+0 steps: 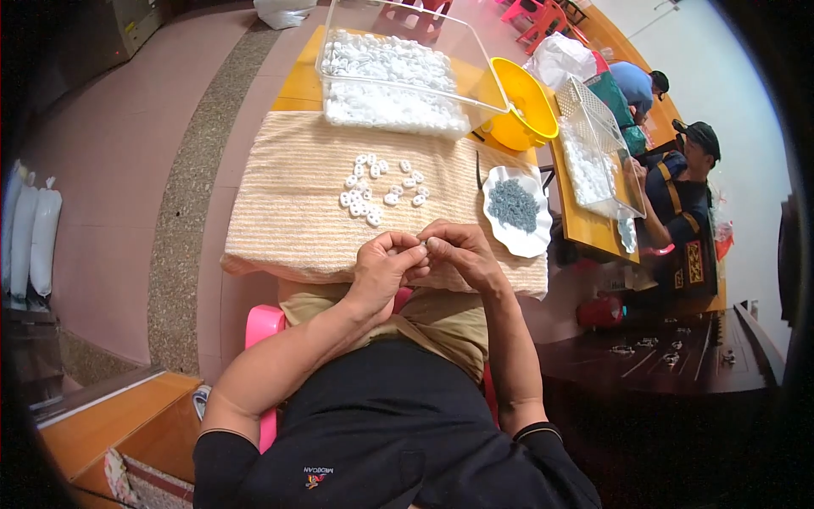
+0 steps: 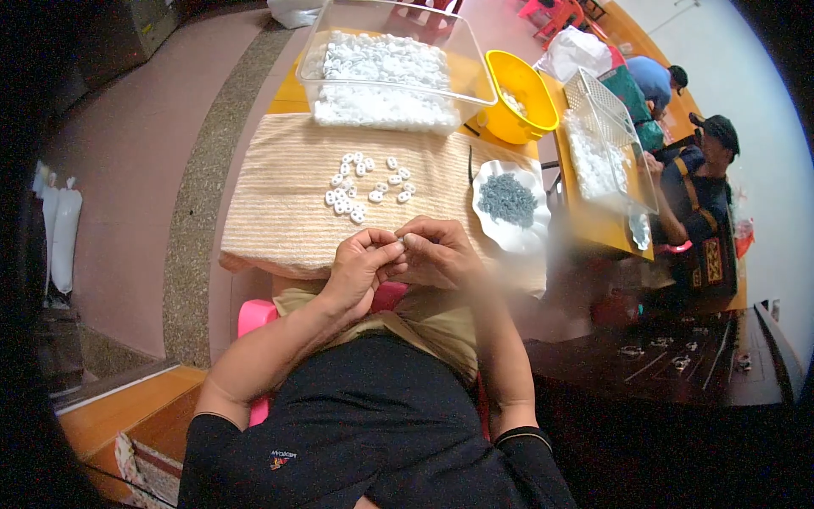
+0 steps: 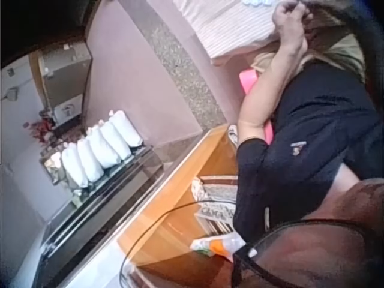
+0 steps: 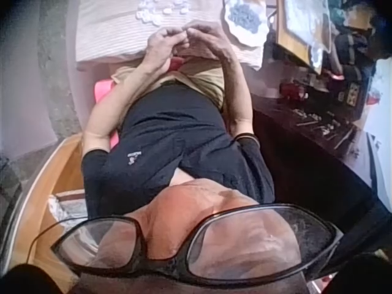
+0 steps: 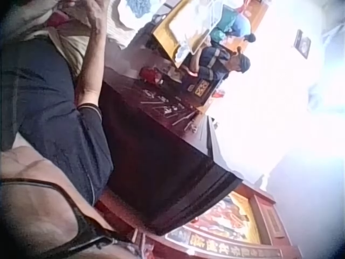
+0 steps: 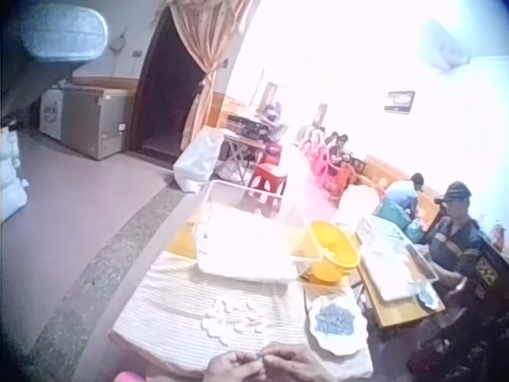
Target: Manually inserting small metal pins into white circular plastic components at a workstation.
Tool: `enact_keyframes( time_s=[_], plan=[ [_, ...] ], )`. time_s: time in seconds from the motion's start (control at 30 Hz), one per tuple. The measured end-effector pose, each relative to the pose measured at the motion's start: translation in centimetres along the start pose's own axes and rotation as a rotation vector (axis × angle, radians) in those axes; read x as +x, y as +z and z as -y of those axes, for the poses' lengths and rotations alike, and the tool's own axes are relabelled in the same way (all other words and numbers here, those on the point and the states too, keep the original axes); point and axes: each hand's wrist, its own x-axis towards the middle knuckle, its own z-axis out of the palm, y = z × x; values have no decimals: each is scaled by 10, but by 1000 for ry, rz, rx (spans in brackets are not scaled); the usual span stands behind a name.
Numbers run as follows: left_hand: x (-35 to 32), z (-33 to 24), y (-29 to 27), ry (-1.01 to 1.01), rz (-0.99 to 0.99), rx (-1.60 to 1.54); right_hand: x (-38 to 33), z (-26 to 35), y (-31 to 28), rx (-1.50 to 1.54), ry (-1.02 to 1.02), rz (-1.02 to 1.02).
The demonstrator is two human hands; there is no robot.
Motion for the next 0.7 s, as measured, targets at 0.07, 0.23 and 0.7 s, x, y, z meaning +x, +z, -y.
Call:
enact_keyframes(
  time_s=[0.07,0.23,0.7],
  plan=[
    [1,0,1,-10,-9,-21,1,-5,-4,-13,-3,-9],
    [0,-3,3,-15,-38,4,19,3,-7,-708,-262,-308],
    [1,-1,1,-2,-28,-17,61,2,-7,-1243,-156,-303]
  ],
)
